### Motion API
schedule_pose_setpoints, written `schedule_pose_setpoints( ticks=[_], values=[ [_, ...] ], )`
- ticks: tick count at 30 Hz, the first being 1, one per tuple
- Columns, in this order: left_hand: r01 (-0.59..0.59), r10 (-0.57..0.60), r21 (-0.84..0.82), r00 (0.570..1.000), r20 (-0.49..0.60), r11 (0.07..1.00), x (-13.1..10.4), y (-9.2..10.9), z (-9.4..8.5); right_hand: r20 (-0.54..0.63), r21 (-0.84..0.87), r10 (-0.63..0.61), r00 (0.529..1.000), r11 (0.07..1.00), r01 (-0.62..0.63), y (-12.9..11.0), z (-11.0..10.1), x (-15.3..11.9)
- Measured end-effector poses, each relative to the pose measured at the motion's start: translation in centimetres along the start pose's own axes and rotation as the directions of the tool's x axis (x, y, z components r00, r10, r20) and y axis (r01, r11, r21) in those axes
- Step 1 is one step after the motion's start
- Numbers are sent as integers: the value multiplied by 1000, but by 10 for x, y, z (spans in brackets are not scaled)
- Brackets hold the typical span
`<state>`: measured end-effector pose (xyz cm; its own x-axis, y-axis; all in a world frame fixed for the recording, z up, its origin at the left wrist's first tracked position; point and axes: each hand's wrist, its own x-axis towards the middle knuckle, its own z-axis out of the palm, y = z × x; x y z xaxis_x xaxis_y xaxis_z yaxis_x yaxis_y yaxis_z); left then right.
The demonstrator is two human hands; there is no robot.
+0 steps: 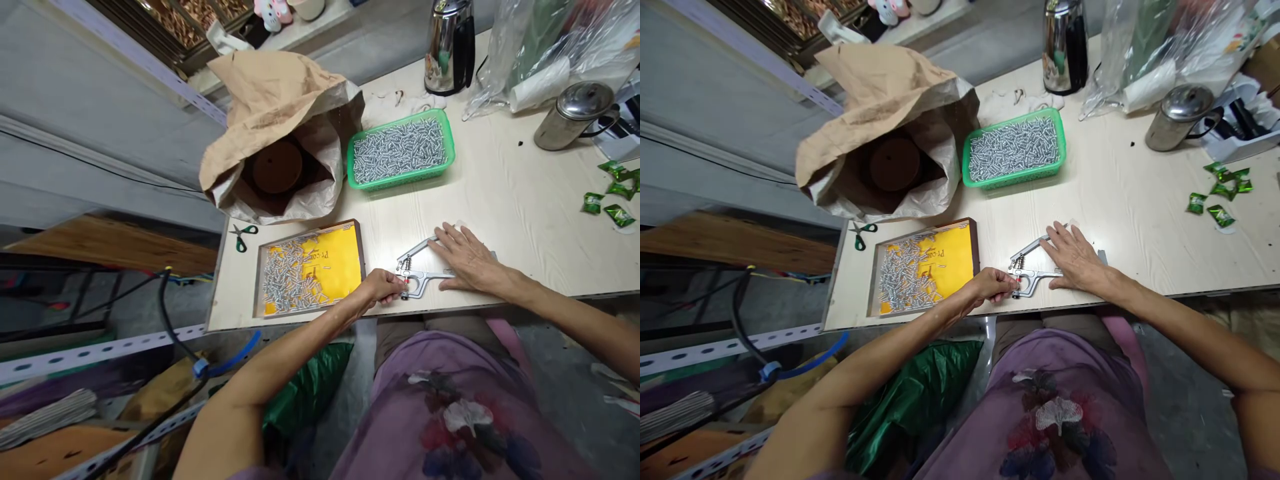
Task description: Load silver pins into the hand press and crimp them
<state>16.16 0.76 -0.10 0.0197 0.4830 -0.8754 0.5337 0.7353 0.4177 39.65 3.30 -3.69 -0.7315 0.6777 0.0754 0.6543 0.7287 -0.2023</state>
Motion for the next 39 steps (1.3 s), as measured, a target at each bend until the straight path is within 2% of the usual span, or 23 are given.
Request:
schedule_pose_setpoints(
  ticks=[7,11,17,19,21,22,23,24,25,26,28,30,31,33,35,39],
  values=[
    [-11,11,2,1000,14,1000,0,-1,-1,46,28,-11,999,1000,10,8,0,15],
    [-5,5,-4,1000,11,1000,0,-1,-1,76,19,-13,997,1000,12,3,-9,14],
    [-5,5,-27,1000,0,1000,2,-4,1,44,45,6,999,999,-8,-3,-13,10],
    [-4,4,6,1000,-3,1000,0,-7,1,43,53,6,999,999,-8,-6,-12,8],
    [-49,56,124,997,-58,991,-4,-10,0,39,58,16,999,998,-18,-9,-10,7],
    [-100,128,217,984,-120,971,-7,-11,0,39,59,23,999,998,-26,-10,-9,6],
    [-165,235,324,953,-190,932,-9,-12,1,39,57,32,999,998,-34,-12,-8,6],
    [-235,365,435,899,-243,869,-10,-13,2,40,54,39,998,998,-42,-14,-8,5],
    [-303,498,538,826,-263,786,-10,-13,4,42,49,44,998,998,-47,-16,-7,5],
    [-365,616,625,750,-243,690,-9,-11,7,42,44,47,998,998,-48,-17,-7,4],
    [-476,780,736,615,-113,482,-2,-6,13,29,38,51,998,998,-52,-19,-6,4],
    [-556,855,776,517,41,299,10,1,20,11,48,56,998,997,-56,-18,-5,3],
    [-580,868,780,487,102,234,16,6,22,5,59,57,998,997,-57,-18,-5,3],
    [-603,862,782,470,188,159,27,13,25,10,85,60,998,995,-60,-15,-6,2],
    [-594,842,794,489,229,130,32,18,26,34,83,94,995,992,-97,-12,-9,0],
    [-549,811,827,535,238,119,29,27,28,114,-18,201,973,980,-200,-10,-17,-2]
  ],
)
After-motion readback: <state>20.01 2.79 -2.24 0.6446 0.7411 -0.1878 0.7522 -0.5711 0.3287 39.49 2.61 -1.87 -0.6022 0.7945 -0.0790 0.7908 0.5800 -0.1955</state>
